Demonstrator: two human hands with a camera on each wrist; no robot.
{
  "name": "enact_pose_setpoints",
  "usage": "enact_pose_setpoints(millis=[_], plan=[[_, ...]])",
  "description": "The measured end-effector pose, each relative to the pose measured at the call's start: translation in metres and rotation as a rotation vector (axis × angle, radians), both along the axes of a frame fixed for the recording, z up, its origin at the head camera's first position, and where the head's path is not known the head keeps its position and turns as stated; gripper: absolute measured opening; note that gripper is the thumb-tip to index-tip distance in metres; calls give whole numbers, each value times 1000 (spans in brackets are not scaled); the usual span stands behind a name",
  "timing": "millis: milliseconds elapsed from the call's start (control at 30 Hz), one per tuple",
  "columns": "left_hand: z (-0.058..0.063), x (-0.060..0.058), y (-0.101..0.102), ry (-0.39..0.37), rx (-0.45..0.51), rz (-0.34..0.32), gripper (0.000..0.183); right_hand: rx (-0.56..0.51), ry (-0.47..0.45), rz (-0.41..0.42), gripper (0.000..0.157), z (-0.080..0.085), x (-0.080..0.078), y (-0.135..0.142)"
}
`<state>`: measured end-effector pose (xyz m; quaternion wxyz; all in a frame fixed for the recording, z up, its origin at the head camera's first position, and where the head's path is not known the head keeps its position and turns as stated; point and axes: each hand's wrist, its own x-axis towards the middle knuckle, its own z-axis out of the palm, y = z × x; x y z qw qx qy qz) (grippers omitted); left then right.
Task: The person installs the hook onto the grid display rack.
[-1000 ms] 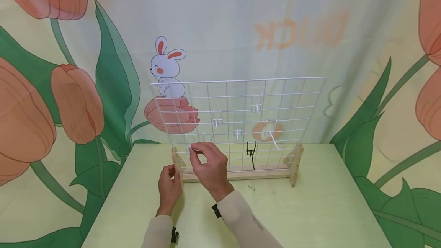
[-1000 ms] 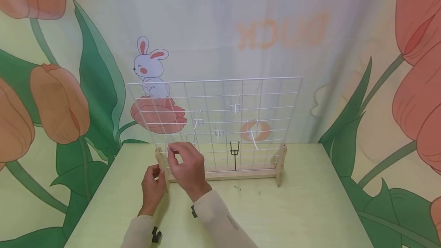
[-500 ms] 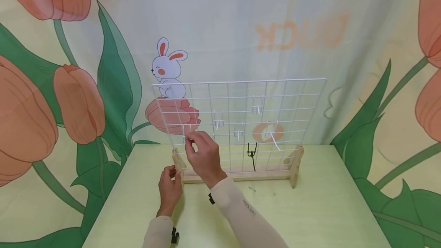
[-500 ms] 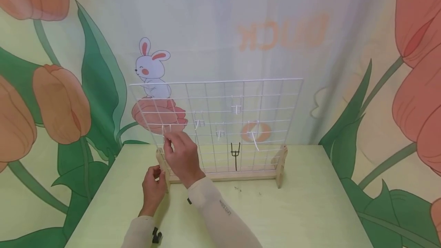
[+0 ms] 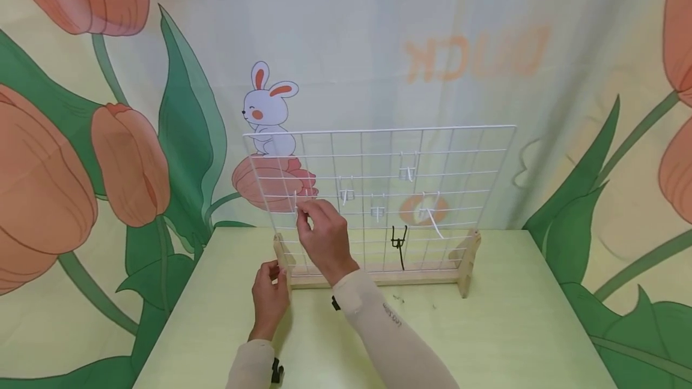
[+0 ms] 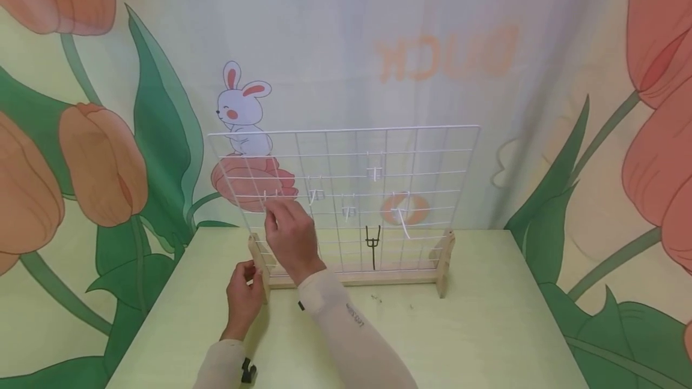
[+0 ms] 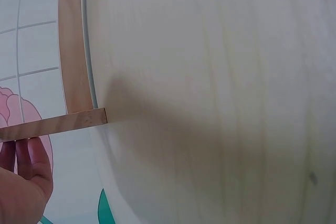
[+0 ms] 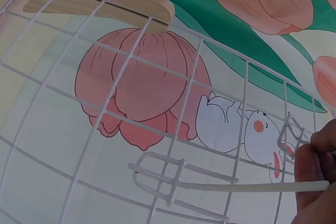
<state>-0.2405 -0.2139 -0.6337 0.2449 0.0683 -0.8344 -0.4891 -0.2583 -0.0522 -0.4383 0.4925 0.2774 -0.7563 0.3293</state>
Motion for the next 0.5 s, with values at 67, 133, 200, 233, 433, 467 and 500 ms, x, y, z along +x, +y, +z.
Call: enact_pose_setpoints(millis=[67, 133, 200, 233, 433, 467, 500], plan=[[0, -1, 0, 3, 0, -1, 24, 15, 3, -16, 16, 4, 0, 1], [0, -2, 0, 8, 4, -4, 24, 37, -3, -31, 14, 6, -1, 1], [-1, -2, 0, 11, 8, -4, 24, 63, -10, -43, 13, 7, -1, 1], [-2, -2, 0, 13, 8, -3, 24, 74, -13, -49, 13, 7, -1, 1], [-5, -2, -1, 24, 2, 3, 23, 126, -15, -54, 12, 3, -4, 0], [-5, -2, -2, 22, 2, 2, 23, 131, -15, -52, 12, 3, -4, 0], [-4, -2, -2, 18, 3, 0, 23, 138, -18, -51, 12, 3, -4, -1]])
